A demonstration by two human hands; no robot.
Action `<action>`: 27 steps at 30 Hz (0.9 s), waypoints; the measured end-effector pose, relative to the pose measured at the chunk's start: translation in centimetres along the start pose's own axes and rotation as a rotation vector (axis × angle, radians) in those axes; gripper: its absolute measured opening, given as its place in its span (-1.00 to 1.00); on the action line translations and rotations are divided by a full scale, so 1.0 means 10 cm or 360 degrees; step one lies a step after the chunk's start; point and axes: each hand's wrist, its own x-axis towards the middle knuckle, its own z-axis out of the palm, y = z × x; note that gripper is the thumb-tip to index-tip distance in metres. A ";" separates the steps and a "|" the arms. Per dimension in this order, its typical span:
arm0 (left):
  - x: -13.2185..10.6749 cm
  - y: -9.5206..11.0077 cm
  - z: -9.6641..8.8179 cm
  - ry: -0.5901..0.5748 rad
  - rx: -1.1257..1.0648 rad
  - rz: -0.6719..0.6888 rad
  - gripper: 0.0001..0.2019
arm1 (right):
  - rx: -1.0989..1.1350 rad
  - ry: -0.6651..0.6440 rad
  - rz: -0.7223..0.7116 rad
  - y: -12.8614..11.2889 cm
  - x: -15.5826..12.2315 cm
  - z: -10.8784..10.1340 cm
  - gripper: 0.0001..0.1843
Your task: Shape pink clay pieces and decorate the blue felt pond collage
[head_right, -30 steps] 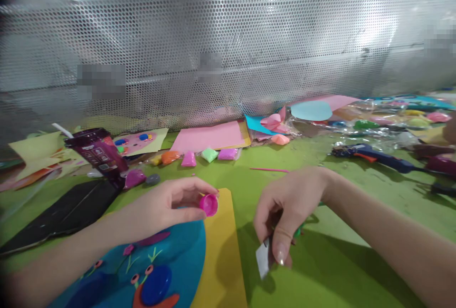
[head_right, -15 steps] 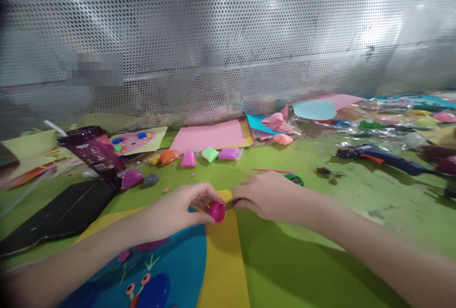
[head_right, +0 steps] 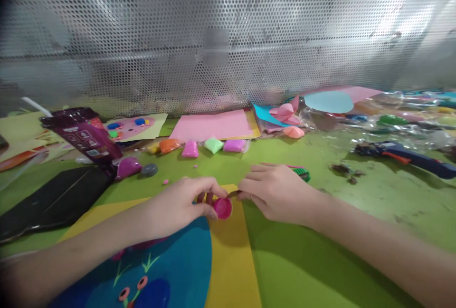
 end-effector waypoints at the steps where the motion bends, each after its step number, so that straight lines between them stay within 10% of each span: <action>1: 0.00 -0.01 0.00 -0.0005 -0.0008 -0.0017 -0.84 | -0.0011 0.0012 -0.0015 0.00 0.00 0.00 -0.61; 27: -0.02 -0.03 0.02 0.0021 0.0151 0.0056 -0.86 | -0.0333 -0.0011 0.0071 -0.11 -0.02 0.06 -0.62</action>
